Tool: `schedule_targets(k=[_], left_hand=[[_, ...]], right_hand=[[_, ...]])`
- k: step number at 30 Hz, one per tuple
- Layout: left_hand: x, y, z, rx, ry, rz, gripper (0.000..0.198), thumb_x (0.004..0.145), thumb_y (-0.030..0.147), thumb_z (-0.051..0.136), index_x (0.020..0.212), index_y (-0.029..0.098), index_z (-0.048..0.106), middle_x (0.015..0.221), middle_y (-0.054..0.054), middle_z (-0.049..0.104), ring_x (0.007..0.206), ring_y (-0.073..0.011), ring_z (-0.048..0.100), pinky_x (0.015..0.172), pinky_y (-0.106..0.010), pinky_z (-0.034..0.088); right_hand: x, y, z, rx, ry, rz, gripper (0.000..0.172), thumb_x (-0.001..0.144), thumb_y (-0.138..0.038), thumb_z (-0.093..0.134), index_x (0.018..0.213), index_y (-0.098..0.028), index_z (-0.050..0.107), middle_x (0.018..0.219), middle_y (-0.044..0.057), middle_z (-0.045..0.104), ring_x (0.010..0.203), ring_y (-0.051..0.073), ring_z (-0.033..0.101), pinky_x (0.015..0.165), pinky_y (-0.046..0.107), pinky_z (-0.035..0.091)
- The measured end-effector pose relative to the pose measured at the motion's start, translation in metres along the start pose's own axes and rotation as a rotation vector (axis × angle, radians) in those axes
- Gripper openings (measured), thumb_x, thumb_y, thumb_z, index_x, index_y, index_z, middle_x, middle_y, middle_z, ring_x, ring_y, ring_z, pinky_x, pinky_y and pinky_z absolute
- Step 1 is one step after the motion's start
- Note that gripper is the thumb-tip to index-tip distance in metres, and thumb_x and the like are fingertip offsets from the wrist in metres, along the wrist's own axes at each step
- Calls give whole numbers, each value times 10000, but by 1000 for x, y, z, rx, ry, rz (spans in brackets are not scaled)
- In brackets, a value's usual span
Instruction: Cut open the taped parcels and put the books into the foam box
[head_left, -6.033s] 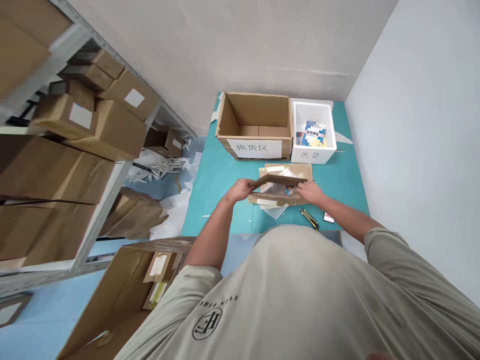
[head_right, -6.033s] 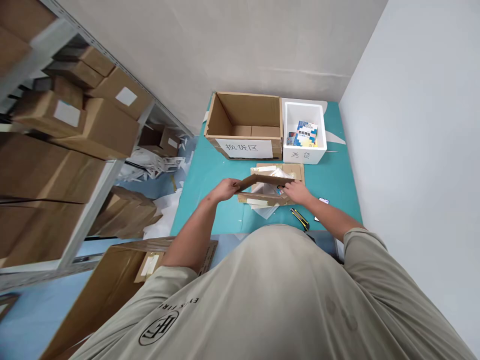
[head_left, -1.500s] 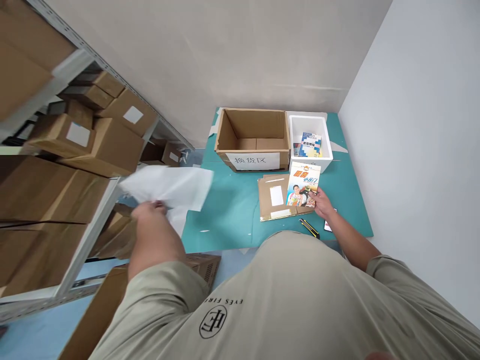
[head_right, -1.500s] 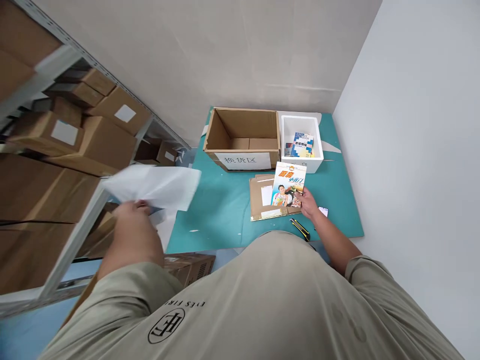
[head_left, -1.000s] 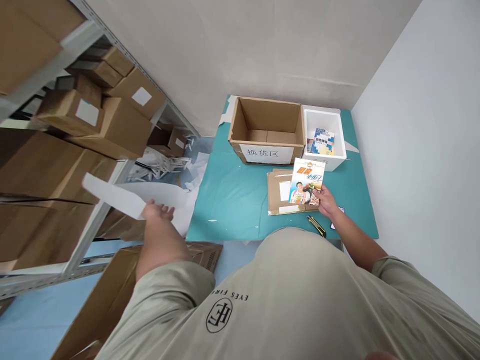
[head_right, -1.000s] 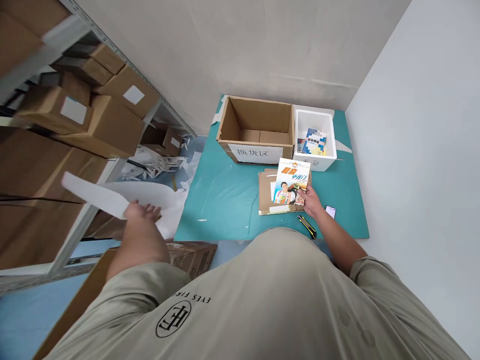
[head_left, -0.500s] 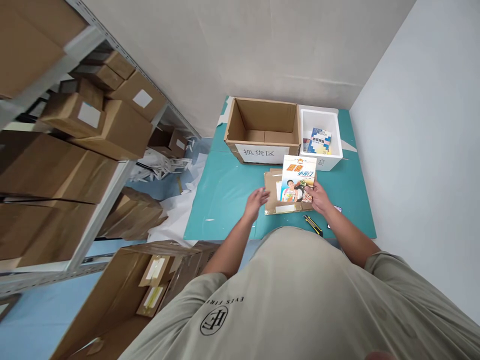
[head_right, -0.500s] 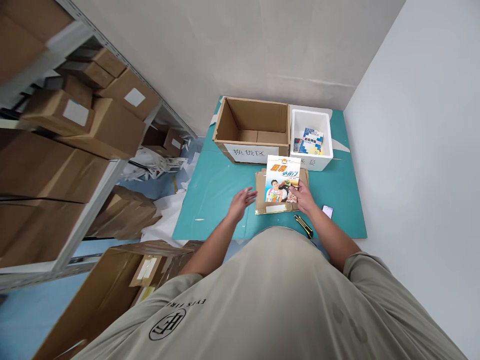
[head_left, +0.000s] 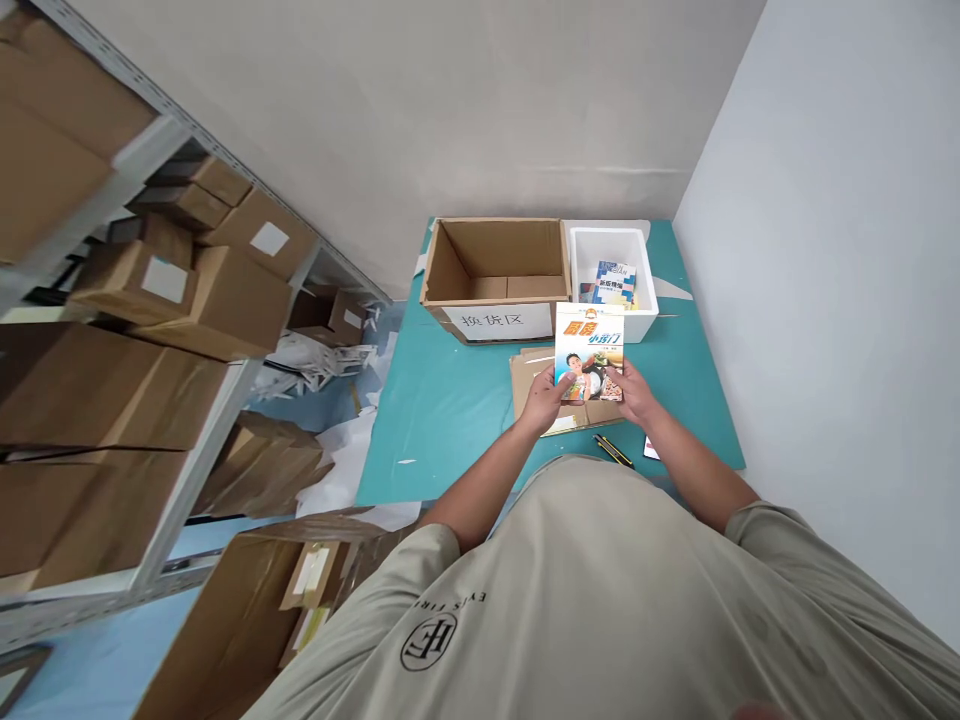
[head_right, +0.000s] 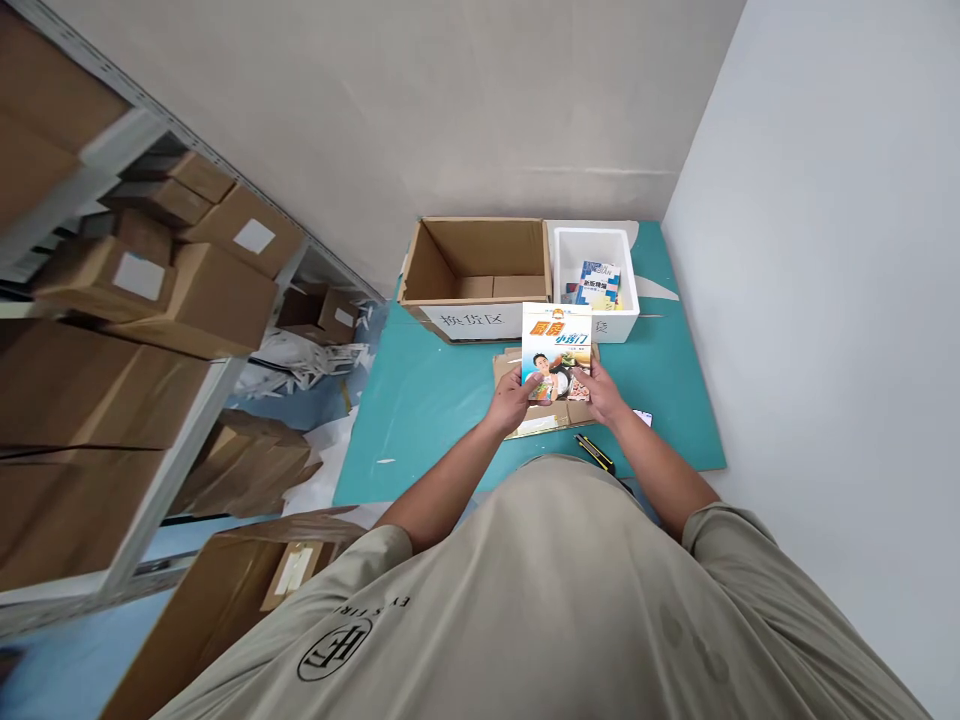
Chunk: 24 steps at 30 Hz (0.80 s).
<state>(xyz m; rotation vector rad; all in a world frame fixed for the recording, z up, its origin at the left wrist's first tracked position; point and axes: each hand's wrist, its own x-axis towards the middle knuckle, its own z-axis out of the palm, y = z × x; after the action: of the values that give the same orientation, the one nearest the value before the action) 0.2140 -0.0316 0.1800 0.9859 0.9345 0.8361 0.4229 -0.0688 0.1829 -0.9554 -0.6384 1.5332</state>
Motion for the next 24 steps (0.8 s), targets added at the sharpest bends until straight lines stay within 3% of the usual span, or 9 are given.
schedule_targets(k=[3,6,8,11,13,16,24], left_hand=[[0,10,4,201,32,113,846,849,883,874,1310,184,749,1173,-136,874,1009,-322,849,842,-468,751],[-4,19,13,551,165,298,864,960,763,829,1587,193,661,1520,-204,780,1346,-399,787,1093,-548,698],[-8,23,23,795,253,351,1036,926,727,884,1744,191,543,1744,-256,610,1575,-469,647,1247,-617,605],[-13,23,39,998,333,334,1314,801,760,981,1840,185,417,1909,-311,365,1741,-559,435,1360,-711,465],[-14,22,46,1009,362,316,1419,749,775,1014,1869,204,356,1941,-316,287,1778,-574,363,1383,-731,423],[-13,20,48,941,393,327,1443,729,765,1033,1870,218,338,1933,-311,287,1788,-554,350,1401,-714,406],[-19,21,36,772,379,360,1302,663,673,1093,1747,238,517,1912,-271,335,1800,-531,333,1424,-715,387]], right_hand=[[-7,-8,2,114,-69,165,494,1013,-572,856,1403,-285,754,1379,93,894,1330,347,843,1199,629,673],[-10,-16,7,214,-172,294,565,1118,-710,648,1476,-282,736,1426,117,880,1333,360,840,1169,703,670],[-10,-19,13,256,-201,297,656,1118,-801,572,1476,-279,744,1430,126,878,1363,365,827,1181,690,666],[-8,-18,24,274,-198,255,753,1078,-894,546,1458,-283,768,1425,133,877,1457,357,780,1237,606,649],[-6,-14,31,272,-192,224,779,1064,-913,542,1482,-297,771,1445,123,869,1515,344,743,1274,569,627],[-6,-9,39,269,-194,201,785,1067,-916,523,1516,-319,766,1477,100,858,1544,332,721,1297,568,607],[-6,-11,40,198,-190,242,762,1051,-898,554,1484,-316,786,1421,118,876,1487,354,756,1183,558,689]])
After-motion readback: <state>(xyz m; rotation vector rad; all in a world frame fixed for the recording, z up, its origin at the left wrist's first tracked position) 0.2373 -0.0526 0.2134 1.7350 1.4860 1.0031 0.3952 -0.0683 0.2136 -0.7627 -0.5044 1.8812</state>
